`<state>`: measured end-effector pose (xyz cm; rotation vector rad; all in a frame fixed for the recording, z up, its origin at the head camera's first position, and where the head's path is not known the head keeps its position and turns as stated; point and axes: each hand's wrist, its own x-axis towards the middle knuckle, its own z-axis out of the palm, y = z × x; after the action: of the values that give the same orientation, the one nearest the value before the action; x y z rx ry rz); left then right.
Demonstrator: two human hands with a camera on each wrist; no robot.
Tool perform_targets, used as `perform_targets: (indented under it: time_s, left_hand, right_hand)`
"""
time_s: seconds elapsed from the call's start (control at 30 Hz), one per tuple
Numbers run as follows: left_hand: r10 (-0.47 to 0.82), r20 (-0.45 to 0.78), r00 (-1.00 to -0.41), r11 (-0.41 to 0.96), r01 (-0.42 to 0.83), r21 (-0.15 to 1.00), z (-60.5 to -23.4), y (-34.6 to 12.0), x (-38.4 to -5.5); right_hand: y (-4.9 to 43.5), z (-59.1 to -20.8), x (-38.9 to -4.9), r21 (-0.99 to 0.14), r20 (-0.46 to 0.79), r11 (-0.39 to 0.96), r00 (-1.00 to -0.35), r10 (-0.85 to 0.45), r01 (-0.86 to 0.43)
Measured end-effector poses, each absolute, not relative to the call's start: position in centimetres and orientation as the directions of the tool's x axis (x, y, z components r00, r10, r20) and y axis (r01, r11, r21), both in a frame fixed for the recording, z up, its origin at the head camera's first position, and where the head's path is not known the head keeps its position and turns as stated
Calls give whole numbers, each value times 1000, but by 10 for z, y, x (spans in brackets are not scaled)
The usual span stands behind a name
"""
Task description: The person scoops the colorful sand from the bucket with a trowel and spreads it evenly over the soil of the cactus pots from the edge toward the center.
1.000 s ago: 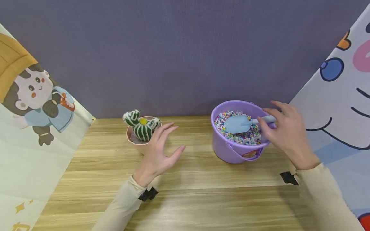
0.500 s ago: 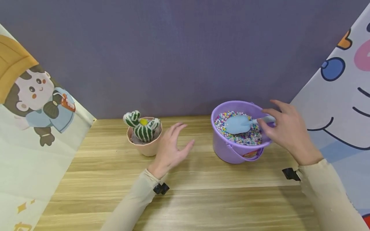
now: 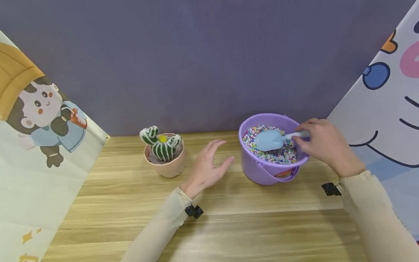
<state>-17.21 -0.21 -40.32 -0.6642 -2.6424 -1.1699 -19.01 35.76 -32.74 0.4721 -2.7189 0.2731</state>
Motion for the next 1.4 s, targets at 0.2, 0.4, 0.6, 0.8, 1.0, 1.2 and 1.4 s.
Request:
perform_targets:
  time_s: [0.2,0.4,0.6,0.8,1.0,1.2,1.4]
  left_hand:
    - [339,228,-913,462,373,805,-401,14,-171]
    - [359,163,-919,370,301,879,-397,30,-163]
    - [336,181,-924,339,298,892,-396,43,-167]
    - [308,209,-928,370,319,873,-397,55,-177]
    - [291,217,-932,389,323,863,-397,57,-183]
    - [285,238,-929,406,342,848,-398,56,-184]
    - [283,244,-927,394,345,852,-402,55,-185]
  right_hand:
    - [358,-326,-191,-128,323,932,-903,-284,-339]
    - [356,-325,-191,-143,282,934,-918,-277,-326]
    - [355,-325,-193,-135,303,931,-909,-286,-338]
    - [357,-327,-192,-134,323,927,-900,-292,-349]
    - [361,-326,-189,-167,302,937,-920,-248,-307]
    - [369,-322,-184,-198,325,936,-921,-217,-290]
    - [380,-316,-177,-148,387,943,-895,-223,-299]
